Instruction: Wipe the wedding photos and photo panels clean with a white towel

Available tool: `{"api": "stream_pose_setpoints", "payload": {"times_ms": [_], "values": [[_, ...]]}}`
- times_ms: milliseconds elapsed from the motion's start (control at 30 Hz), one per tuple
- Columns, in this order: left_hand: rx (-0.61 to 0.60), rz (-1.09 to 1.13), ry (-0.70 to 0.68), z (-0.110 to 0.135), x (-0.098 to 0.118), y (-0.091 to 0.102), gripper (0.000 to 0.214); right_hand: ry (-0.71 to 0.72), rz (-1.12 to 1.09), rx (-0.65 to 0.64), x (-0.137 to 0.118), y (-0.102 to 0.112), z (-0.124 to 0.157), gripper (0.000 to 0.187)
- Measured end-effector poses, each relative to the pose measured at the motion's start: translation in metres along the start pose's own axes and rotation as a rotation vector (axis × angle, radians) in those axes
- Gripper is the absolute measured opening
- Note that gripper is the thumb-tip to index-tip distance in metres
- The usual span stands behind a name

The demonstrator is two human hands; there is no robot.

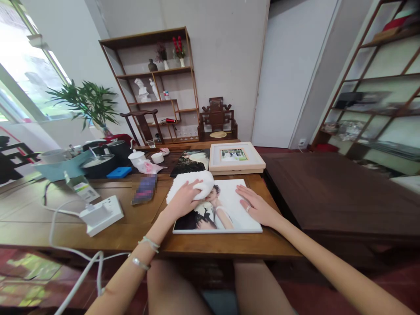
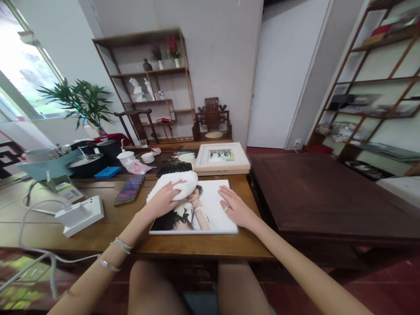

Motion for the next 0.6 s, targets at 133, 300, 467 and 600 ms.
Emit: {"api": "stream_pose_setpoints", "payload": {"times_ms": [133,300,467,600], "values": [[-0.011,-0.003,-0.020,0.013,0.014,0.001,0.027,-0.007,0.011,-0.021,-0.001,-0.001,0.000,0.045],[-0.019,0.027,-0.108,0.052,0.065,0.010,0.025,-0.029,0.017,-0.029,0.000,-0.002,0.001,0.046],[-0.060,0.065,-0.226,0.079,0.104,0.019,0.021,-0.021,0.031,-0.022,0.000,-0.003,0.002,0.046],[-0.074,0.071,-0.107,0.062,0.080,0.021,0.022,-0.007,0.018,-0.012,0.001,-0.002,0.002,0.044]]}}
Point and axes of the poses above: each hand's wrist, its own z-axis away from the middle knuckle, its own y-axis out of the back of the hand, x = y × z, the point moved 9 cm from there along -z, towards the middle knuckle, and after that the axes turned 8 degrees about -z, right-handed, at the moved point
